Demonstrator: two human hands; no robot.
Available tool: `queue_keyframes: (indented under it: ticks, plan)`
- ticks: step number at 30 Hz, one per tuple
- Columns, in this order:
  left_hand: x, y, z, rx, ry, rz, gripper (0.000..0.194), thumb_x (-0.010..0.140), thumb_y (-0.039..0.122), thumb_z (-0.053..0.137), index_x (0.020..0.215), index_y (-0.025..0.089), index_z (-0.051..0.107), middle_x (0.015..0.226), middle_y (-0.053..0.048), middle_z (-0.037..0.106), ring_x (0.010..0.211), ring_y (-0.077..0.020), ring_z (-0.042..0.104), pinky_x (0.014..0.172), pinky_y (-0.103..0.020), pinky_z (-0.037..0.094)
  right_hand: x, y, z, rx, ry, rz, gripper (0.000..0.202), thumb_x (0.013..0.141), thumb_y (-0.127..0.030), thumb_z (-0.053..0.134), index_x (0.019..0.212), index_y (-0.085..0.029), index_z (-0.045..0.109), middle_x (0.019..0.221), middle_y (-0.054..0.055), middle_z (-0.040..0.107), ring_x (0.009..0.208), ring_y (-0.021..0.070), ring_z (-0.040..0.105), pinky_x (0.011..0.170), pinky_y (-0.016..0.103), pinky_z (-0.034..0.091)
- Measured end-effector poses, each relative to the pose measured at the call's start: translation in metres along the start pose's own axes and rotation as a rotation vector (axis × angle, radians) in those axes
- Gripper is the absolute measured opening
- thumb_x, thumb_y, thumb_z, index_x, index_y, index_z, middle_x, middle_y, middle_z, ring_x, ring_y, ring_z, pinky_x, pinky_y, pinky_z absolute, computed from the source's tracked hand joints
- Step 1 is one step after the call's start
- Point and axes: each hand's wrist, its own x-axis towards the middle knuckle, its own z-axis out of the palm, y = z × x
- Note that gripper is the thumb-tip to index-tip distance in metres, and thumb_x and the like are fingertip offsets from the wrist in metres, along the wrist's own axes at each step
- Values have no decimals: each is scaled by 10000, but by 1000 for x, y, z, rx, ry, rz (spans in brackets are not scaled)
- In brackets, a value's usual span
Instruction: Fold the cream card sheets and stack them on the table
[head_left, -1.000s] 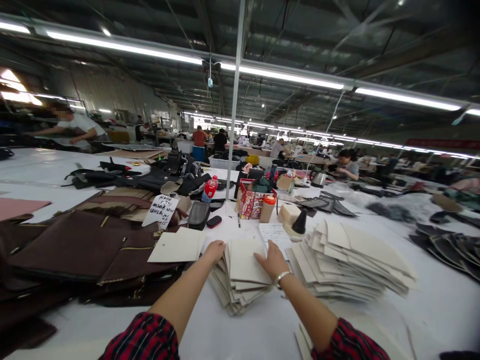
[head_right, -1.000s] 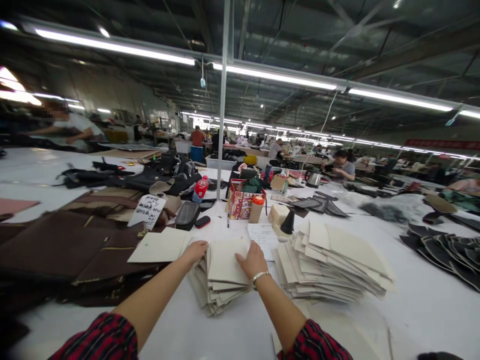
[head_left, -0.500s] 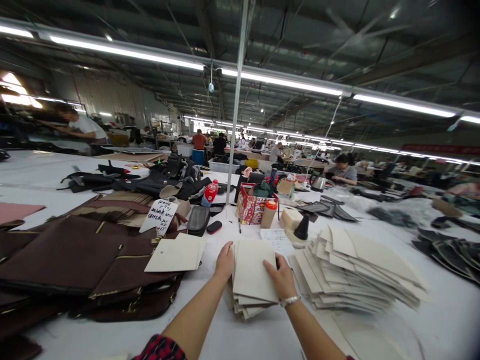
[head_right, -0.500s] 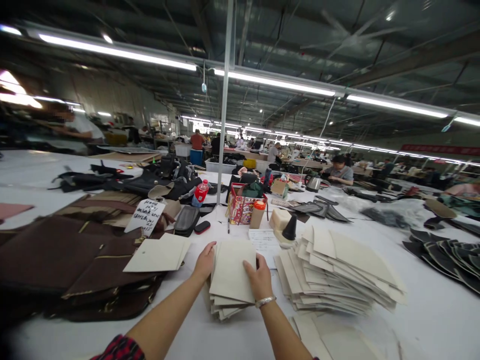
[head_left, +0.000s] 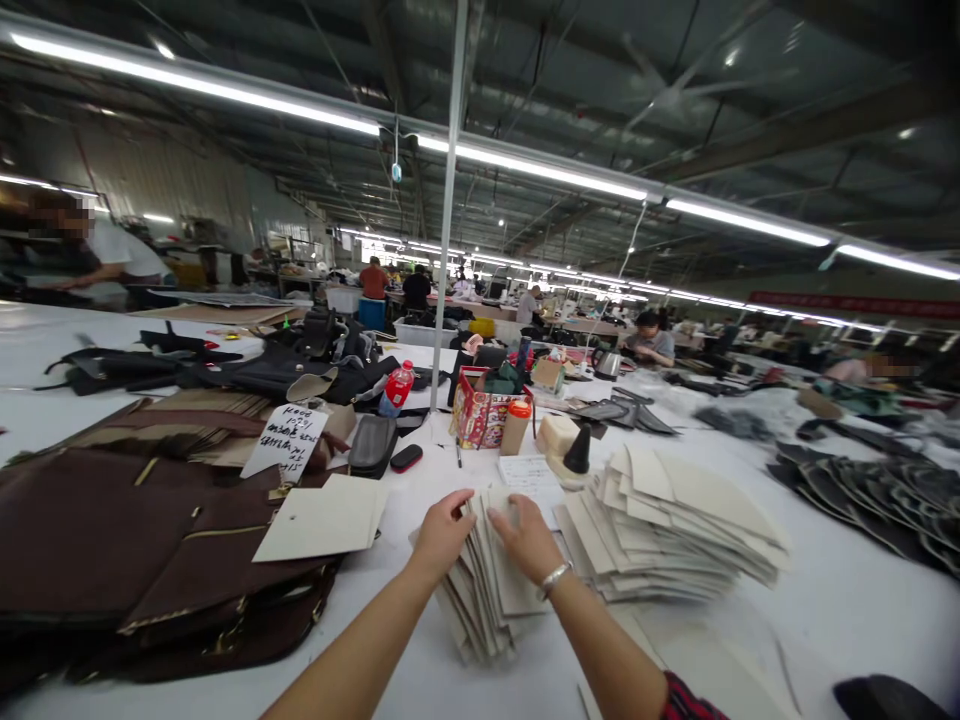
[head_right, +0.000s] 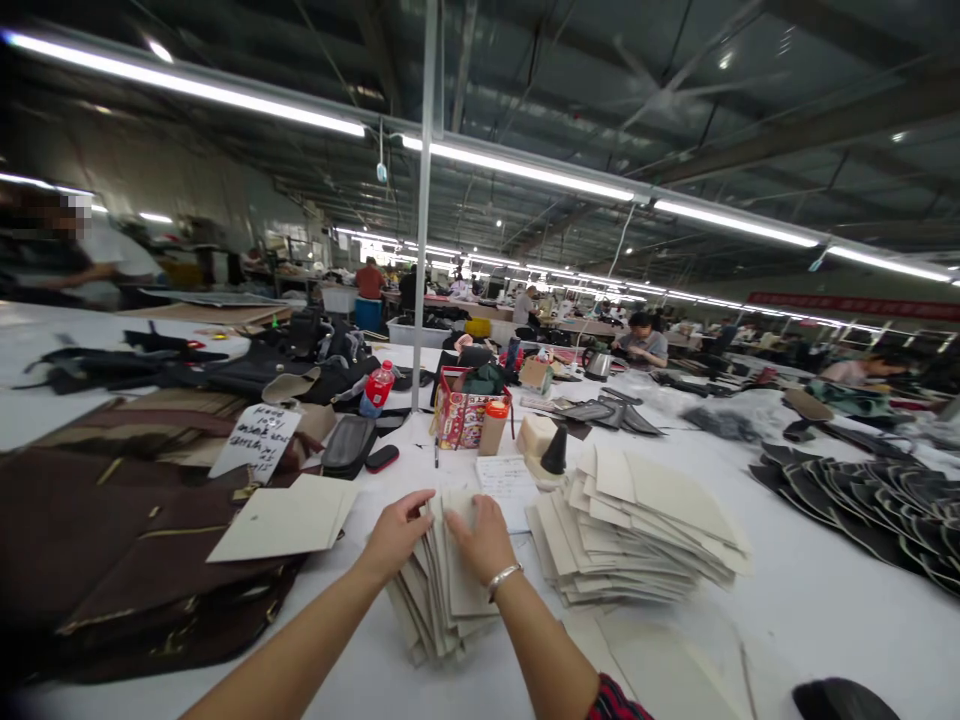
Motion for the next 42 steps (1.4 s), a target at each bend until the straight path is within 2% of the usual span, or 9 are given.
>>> queue_keyframes:
  ticks: [4,7,15,20,25,30,36,38,42]
  plan:
    - [-11,34,-19,133,-12,15,390,640,135,539,1026,142,588,991,-58,628,842,-162,564,806,-272,415,-16,-11,-3,127,-157,-25,704,616,-479,622,1189,-136,399,1212,133,441,1119,252,406,940,396,326]
    - [-12,49,-36,234,-78,4,339,599,132,574,931,158,638,912,-46,652,773,-164,577,767,-264,424,-31,-19,-2,218,-258,25,860,598,-485,638,1292,-140,265,1333,143,295,1211,250,293,969,399,296]
    - [-15,50,-44,371,-156,8,315,679,225,533,970,145,624,815,-39,658,704,-155,586,703,-240,442,-40,-18,-4,354,-390,6,923,597,-436,658,1336,-141,191,1395,150,171,1267,243,179,991,403,260]
    - [-23,59,-32,473,-148,100,335,685,222,531,1010,175,596,939,-56,609,752,-159,558,766,-263,413,-41,-7,-14,413,-358,-54,786,646,-341,627,1316,-180,249,1372,121,243,1241,226,249,955,393,322]
    - [-34,67,-12,557,-146,203,388,660,230,576,1042,168,546,999,-72,555,953,-198,497,873,-286,346,-44,-9,-29,362,-376,-75,719,651,-234,572,1299,-156,273,1347,136,281,1192,230,326,880,359,399]
    - [-37,71,2,609,-145,247,374,676,206,549,1045,155,527,1015,-78,540,1002,-205,464,908,-298,309,-42,-18,-39,159,-289,-150,619,587,-116,525,1195,-112,406,1166,139,490,1051,240,466,897,375,363]
    - [-39,77,8,644,-125,239,346,666,180,520,1011,174,533,1007,-69,546,980,-203,478,891,-288,323,-41,-12,-45,196,-316,-96,665,578,-90,509,1227,-139,371,1207,128,474,1013,224,516,867,343,389]
    - [-38,78,11,646,-108,232,349,658,169,516,1007,177,533,1004,-68,546,981,-205,478,890,-286,321,-47,-11,-42,192,-265,-65,629,621,-107,498,1233,-145,360,1209,121,475,1011,215,522,858,332,398]
    - [-37,79,16,642,-72,212,304,680,175,499,981,162,540,979,-79,550,955,-209,490,876,-295,327,-68,-19,-25,-10,-24,3,452,804,-262,404,1222,-96,365,1184,164,487,1071,233,480,879,345,377]
